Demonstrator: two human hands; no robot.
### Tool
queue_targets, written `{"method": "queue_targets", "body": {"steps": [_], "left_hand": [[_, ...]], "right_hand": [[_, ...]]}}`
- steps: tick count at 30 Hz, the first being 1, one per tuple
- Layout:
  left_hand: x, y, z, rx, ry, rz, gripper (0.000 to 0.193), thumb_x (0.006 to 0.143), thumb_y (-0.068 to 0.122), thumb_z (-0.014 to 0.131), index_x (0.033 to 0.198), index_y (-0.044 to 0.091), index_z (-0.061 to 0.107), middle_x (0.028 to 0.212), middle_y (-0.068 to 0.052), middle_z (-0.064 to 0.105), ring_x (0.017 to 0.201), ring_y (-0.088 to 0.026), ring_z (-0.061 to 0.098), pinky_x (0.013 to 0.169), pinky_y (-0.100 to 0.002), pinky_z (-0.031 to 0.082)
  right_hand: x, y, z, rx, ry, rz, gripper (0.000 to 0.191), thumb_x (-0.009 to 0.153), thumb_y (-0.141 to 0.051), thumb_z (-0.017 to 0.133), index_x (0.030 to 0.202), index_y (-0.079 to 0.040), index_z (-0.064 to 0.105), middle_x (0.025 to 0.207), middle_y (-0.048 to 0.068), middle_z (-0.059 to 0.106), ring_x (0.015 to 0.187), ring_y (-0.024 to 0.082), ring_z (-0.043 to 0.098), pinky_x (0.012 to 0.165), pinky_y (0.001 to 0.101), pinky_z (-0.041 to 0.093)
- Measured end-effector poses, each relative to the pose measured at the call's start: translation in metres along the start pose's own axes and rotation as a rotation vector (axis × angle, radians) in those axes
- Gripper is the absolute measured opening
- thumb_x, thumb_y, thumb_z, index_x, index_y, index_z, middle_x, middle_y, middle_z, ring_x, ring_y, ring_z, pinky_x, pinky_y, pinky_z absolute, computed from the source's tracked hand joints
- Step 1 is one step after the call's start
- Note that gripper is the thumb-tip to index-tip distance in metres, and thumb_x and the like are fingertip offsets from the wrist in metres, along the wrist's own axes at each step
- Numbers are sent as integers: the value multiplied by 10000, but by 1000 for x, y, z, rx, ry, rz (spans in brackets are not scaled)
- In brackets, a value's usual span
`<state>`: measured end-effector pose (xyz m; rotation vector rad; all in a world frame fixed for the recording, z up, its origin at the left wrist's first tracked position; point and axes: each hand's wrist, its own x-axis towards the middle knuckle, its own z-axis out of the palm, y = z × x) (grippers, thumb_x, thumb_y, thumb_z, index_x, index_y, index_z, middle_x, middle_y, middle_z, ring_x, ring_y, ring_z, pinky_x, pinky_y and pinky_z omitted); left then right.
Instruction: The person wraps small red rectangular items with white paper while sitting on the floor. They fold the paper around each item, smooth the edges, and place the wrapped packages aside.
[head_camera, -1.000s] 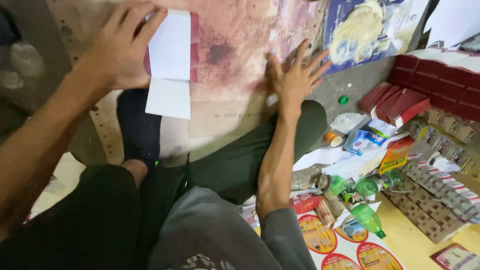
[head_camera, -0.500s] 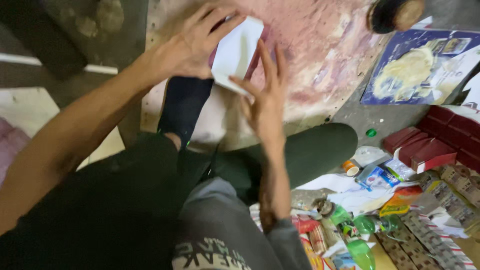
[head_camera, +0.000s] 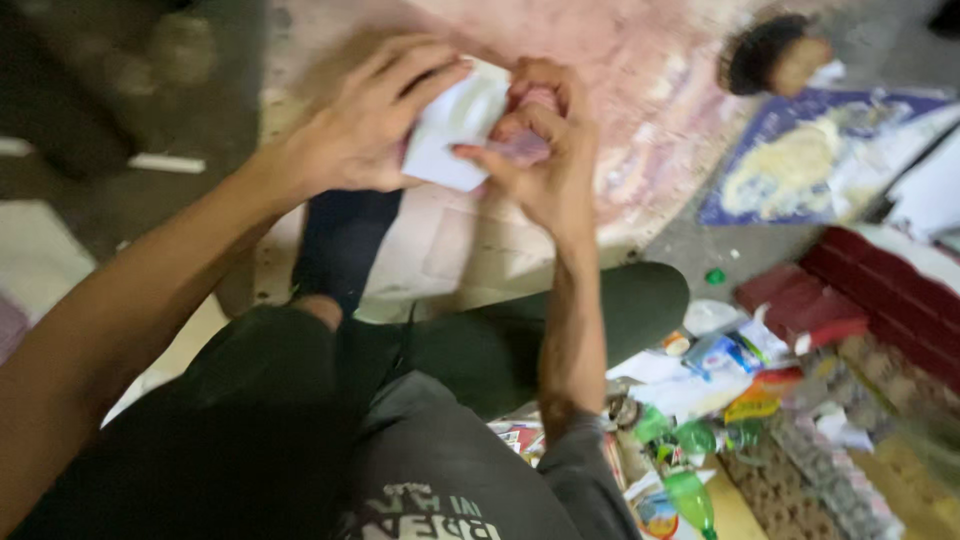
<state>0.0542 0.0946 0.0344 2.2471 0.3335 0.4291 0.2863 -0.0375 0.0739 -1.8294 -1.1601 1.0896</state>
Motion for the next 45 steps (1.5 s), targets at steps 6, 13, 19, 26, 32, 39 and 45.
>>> {"method": "queue_targets", "body": {"steps": [6,13,19,26,32,39,45], "left_hand": [[3,11,-5,34,-80,-35,1016,706,288,929,1549,-11,446,1507,-210,423,1448,-416,422,1235,-513,404],[3,10,-4,-5,-59,13,1011,746,318,908,1549,-44,411,1505,-225,396,1434,-442,411,1213,-540,399],[1,12,-11,9,-50,-19,1038,763,369,923,1584,0,406,1544,-225,402,1442,-434,411,1203,-545,367],[4,13,-11,-2,-82,-86,1068,670,175,856,1622,42,390,1554,-203,426,1446,-420,424,1234,-506,366],[-8,2,-7,16,-55,-94,1037,660,187,871,1587,73,419,1523,-193,427,1442,-410,417,1237,-492,343],[-15,-5,5,-47,-24,-117,1160,717,372,935,1624,35,296,1584,-225,382,1469,-409,382,1250,-505,306],[-19,-14,15,-112,-35,-159,1062,769,349,912,1578,7,316,1574,-236,407,1489,-410,378,1267,-517,300]], "right_hand": [[-37,66,-51,-594,452,126,950,1029,-548,781,1676,-130,225,1688,237,241,1578,429,220,1320,565,206],[-56,82,-70,-1048,351,643,699,1040,-682,577,1622,-355,370,1711,204,87,1567,490,12,1209,737,66],[-70,33,-22,-593,238,-100,914,815,-531,828,1583,-363,362,1708,147,94,1605,417,97,1317,684,95],[-69,-30,61,-1007,70,-135,824,959,-182,887,1606,-412,432,1730,176,23,1603,423,18,1300,598,53],[-57,-55,54,-373,107,-239,487,821,-168,905,1266,-274,739,1687,157,252,1606,429,169,1308,526,221],[36,-23,27,112,113,-80,924,640,-271,1060,1335,-98,475,1507,150,345,1439,359,447,1138,454,486],[5,-12,103,29,325,107,1003,986,-343,827,1662,-43,151,1711,191,172,1610,325,206,1362,419,217]]}}
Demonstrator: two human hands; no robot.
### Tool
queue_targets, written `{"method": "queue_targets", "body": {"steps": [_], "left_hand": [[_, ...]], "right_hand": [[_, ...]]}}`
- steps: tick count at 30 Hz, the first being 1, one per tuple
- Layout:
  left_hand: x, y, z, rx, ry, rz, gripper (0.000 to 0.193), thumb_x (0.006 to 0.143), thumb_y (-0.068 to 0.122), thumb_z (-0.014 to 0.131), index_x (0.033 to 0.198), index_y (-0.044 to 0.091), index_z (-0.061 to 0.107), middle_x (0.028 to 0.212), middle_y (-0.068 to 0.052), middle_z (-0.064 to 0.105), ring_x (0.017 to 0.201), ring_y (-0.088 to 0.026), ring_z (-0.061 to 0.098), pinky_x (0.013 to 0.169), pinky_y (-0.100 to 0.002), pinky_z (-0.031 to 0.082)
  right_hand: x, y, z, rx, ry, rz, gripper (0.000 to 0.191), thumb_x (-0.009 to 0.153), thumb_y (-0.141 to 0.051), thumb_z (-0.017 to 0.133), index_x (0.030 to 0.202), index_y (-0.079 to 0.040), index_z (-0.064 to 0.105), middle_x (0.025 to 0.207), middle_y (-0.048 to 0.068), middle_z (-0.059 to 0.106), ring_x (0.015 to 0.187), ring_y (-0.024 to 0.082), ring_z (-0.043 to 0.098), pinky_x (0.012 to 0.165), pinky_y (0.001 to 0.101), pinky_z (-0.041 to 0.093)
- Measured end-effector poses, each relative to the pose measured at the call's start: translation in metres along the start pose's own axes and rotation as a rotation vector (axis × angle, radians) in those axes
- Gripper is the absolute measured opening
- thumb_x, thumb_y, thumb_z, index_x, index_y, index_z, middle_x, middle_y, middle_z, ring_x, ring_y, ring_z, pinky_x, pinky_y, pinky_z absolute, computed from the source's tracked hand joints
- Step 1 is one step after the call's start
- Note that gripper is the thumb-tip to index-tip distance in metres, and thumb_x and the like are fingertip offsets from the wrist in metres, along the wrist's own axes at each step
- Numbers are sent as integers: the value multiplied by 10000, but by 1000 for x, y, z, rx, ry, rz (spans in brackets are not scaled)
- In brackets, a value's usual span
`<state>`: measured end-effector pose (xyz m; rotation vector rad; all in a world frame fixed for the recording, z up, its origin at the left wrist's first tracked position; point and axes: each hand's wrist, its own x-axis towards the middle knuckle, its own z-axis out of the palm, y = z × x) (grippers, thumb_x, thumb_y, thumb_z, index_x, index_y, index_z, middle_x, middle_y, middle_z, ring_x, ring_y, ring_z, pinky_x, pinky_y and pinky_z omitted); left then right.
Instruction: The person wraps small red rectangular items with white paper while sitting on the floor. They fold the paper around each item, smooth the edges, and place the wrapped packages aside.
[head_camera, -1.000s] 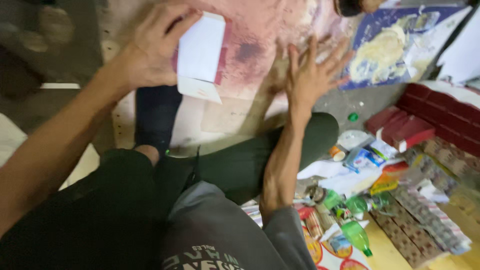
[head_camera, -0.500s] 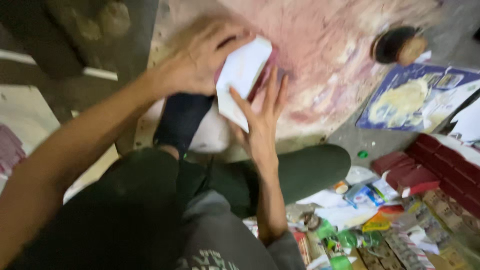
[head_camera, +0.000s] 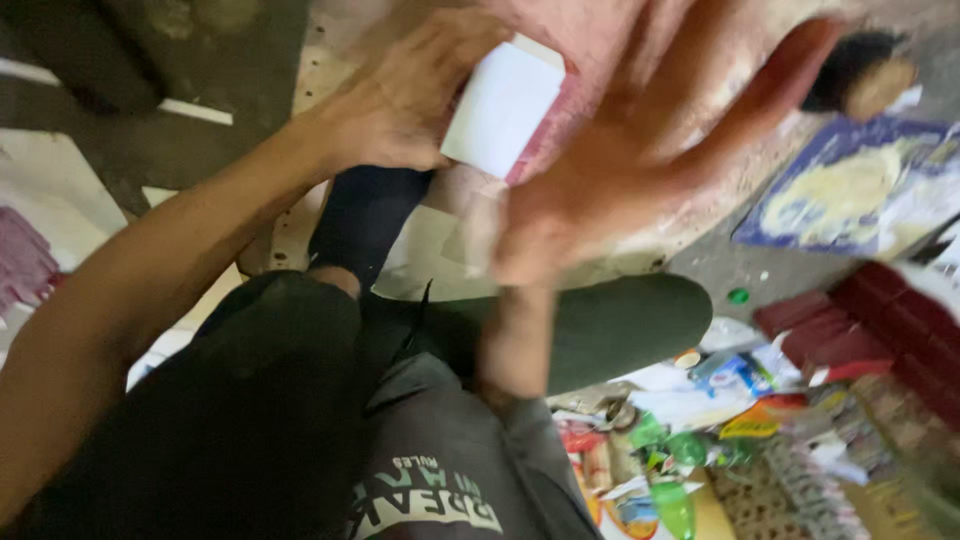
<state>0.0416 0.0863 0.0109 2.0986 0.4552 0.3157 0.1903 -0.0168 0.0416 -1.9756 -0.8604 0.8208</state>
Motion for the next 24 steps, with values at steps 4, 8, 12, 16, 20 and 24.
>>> {"method": "queue_targets", "body": {"steps": [4,8,12,16,20,24], "left_hand": [[-3,-7,-2,-91,45,34,852,882,199,777,1611,41,366,1634,-195,436,1527,-366,391,1296,-458,315],[3,10,-6,253,-119,-31,964,755,246,770,1628,40,417,1589,-213,442,1479,-387,408,1236,-491,318],[39,57,-14,762,-243,20,972,687,500,706,1507,32,475,1556,-186,467,1436,-395,419,1171,-502,262],[65,106,-21,614,-229,67,1004,688,557,768,1488,23,480,1527,-195,484,1419,-393,434,1152,-506,289],[68,91,-21,19,-142,4,1074,728,435,928,1559,-9,413,1515,-231,489,1429,-367,462,1187,-483,386],[52,35,1,-185,-222,-149,1160,621,368,979,1544,0,380,1467,-170,567,1375,-295,584,1259,-434,431]], "right_hand": [[26,-4,43,57,191,-215,1024,973,-387,747,1649,-15,74,1726,214,133,1572,334,167,1318,373,164],[15,0,41,-1,127,-159,1000,892,-351,779,1592,-1,157,1650,218,248,1468,331,303,1256,389,258],[-6,12,5,295,190,-233,823,1036,-284,652,1653,-52,158,1706,138,119,1584,251,55,1332,354,162],[-20,28,-46,397,212,-26,798,1074,-256,683,1663,-50,187,1725,209,233,1591,342,246,1328,419,251],[-26,18,-76,672,36,-35,845,1016,-204,735,1671,-87,213,1729,196,216,1578,303,264,1326,437,267],[-27,-2,-71,419,-59,-85,951,992,-221,828,1666,-115,165,1702,192,236,1545,286,330,1297,413,324]]}}
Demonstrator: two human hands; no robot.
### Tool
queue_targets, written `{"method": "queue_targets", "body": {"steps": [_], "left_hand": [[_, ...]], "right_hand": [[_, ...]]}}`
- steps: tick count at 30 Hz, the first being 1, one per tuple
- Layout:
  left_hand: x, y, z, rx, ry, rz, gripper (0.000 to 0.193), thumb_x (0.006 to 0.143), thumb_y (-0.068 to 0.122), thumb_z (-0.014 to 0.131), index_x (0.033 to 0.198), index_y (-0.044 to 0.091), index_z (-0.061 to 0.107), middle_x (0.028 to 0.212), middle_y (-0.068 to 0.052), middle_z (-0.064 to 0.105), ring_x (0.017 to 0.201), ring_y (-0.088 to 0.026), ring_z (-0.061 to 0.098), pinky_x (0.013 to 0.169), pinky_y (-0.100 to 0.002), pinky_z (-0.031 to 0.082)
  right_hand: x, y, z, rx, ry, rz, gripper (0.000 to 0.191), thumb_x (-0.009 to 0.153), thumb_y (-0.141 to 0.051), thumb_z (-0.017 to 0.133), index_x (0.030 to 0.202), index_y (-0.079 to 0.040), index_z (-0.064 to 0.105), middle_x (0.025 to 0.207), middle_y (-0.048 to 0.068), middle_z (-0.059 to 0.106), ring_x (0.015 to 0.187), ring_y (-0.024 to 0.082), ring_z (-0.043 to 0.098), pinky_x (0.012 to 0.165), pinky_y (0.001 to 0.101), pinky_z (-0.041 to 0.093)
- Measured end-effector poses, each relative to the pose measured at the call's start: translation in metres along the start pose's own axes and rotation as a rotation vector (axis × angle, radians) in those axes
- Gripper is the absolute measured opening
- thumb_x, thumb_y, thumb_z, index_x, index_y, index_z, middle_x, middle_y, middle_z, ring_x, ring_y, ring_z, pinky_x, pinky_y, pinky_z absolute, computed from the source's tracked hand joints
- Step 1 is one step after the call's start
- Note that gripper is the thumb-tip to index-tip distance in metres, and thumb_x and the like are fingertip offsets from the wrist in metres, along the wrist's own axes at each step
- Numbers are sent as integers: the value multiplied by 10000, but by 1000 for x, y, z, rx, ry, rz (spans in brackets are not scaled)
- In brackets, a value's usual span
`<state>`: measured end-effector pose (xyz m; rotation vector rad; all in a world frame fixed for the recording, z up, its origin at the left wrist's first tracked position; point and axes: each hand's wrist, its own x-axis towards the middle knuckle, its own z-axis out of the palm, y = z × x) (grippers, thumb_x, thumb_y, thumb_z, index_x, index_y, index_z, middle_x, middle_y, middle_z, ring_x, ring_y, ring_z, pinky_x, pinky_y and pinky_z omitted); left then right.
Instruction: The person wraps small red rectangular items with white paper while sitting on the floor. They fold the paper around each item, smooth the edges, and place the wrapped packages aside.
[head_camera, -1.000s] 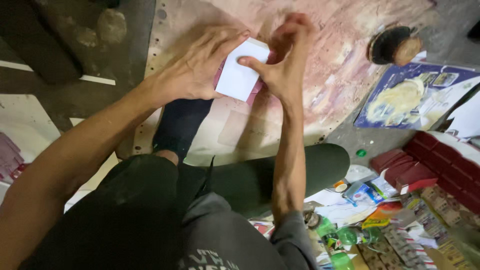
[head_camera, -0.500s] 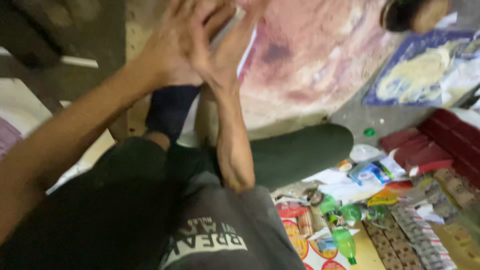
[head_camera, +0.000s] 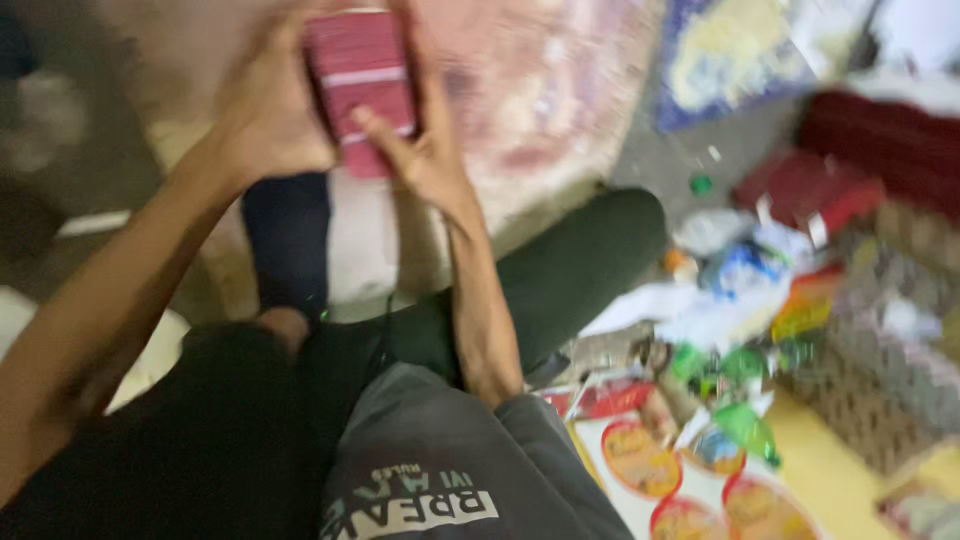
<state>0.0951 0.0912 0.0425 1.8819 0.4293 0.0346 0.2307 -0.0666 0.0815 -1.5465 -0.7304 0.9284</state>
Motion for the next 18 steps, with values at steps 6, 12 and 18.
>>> {"method": "queue_targets", "body": {"steps": [6,12,18], "left_hand": [[-12,-35,-6,136,191,348,1187,669,322,1009,1551,-11,287,1544,-227,457,1428,-407,492,1224,-489,421],[-8,-36,5,-649,86,40,1183,705,385,946,1587,10,251,1465,-206,485,1257,-364,544,1024,-462,437],[-19,-48,10,120,131,317,956,925,313,862,1599,-37,281,1588,-223,426,1491,-380,452,1266,-432,382]], "right_hand": [[-10,-73,53,-106,17,-206,1211,865,-326,885,1719,-219,33,1714,220,70,1567,329,161,1305,415,224],[21,-66,77,-285,179,-422,1135,882,-387,795,1712,-330,23,1733,134,19,1597,289,37,1334,381,110],[41,-41,74,-306,231,-352,1090,927,-324,760,1693,-277,-14,1764,103,38,1599,253,59,1328,329,144]]}}
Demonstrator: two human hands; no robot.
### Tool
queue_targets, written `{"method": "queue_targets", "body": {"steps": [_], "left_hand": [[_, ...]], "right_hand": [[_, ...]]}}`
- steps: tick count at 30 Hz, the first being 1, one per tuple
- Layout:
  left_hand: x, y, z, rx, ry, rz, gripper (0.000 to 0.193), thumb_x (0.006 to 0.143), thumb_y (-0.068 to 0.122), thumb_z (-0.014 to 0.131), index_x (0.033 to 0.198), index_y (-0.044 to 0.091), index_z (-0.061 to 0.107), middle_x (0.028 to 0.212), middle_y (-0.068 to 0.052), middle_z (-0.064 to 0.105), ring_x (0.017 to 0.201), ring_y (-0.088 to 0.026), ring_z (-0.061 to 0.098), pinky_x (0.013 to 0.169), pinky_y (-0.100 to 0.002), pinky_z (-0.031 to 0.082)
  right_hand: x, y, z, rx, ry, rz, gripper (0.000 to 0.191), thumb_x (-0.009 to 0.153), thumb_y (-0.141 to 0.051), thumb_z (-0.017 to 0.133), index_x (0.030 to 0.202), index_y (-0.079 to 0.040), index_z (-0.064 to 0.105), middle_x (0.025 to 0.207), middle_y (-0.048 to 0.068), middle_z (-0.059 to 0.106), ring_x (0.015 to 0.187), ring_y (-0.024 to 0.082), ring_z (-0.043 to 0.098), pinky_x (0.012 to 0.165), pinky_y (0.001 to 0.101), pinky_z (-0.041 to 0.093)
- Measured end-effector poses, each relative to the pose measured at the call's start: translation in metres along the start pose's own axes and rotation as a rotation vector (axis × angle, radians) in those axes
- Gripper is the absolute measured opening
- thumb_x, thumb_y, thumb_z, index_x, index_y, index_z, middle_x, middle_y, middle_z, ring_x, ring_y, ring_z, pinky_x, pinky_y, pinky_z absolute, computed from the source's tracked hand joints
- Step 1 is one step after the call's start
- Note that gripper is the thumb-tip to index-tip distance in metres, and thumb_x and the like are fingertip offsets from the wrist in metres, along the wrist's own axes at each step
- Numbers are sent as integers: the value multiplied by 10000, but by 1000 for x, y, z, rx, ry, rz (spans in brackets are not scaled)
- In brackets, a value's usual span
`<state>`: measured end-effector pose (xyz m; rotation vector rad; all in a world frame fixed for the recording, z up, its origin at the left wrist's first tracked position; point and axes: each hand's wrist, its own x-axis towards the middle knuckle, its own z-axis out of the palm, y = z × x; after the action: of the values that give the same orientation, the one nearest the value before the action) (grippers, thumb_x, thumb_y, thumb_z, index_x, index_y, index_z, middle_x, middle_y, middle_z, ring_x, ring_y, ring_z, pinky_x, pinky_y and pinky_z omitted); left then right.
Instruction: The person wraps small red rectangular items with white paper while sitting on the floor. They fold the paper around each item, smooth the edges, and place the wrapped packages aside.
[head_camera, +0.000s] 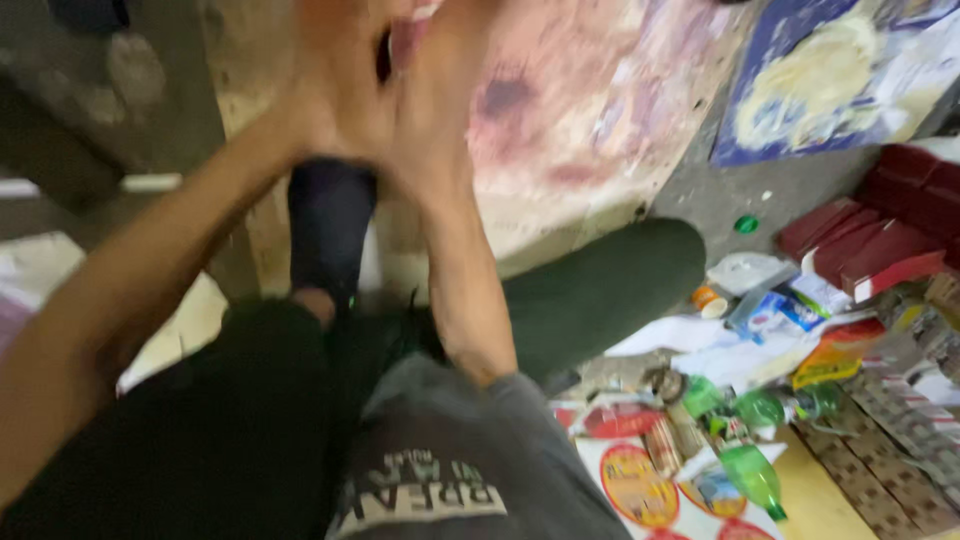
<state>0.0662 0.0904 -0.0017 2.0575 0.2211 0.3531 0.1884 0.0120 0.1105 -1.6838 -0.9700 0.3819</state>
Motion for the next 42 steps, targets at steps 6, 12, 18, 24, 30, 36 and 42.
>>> {"method": "queue_targets", "body": {"steps": [6,12,18,24,30,36,42], "left_hand": [[9,1,-1,53,-10,-17,982,849,365,854,1577,-19,319,1565,-218,435,1464,-379,451,1237,-441,385],[-4,7,-10,35,-35,-88,1013,773,417,847,1555,-1,357,1541,-213,444,1438,-378,450,1209,-449,388],[-2,28,-37,323,-124,-163,1050,697,470,839,1534,18,395,1518,-208,453,1411,-377,448,1181,-457,391],[23,32,-46,510,-153,-113,1091,621,522,832,1512,36,433,1494,-203,462,1384,-376,447,1152,-465,394],[-2,29,-36,634,-199,-107,1135,545,574,824,1490,54,471,1471,-198,471,1357,-375,446,1124,-473,397],[9,56,-41,952,-333,-65,1184,469,627,817,1468,73,508,1447,-193,480,1330,-374,445,1096,-481,400],[26,48,-44,563,-165,-56,1062,792,577,852,1539,-42,419,1483,-228,410,1362,-406,424,1123,-500,363]], "right_hand": [[-22,-10,2,166,75,-44,1044,969,-255,740,1675,-221,-29,1788,61,67,1607,200,93,1330,275,174],[-16,-28,-5,193,-151,32,1075,882,-203,830,1638,-47,83,1704,141,85,1574,239,156,1306,357,201],[-14,-47,6,264,-136,-59,976,860,-188,851,1592,-55,219,1652,139,179,1530,232,237,1273,361,269],[16,12,23,82,18,21,887,877,-177,844,1566,-70,297,1612,129,265,1496,223,309,1257,361,316],[20,19,40,102,18,33,800,893,-167,838,1541,-85,374,1572,118,350,1462,214,382,1241,360,362],[21,22,25,106,-61,73,716,910,-157,831,1515,-100,452,1532,108,436,1429,206,454,1225,360,409],[-37,33,-76,44,17,24,635,927,-147,824,1489,-115,530,1492,97,521,1395,197,526,1209,359,455]]}}
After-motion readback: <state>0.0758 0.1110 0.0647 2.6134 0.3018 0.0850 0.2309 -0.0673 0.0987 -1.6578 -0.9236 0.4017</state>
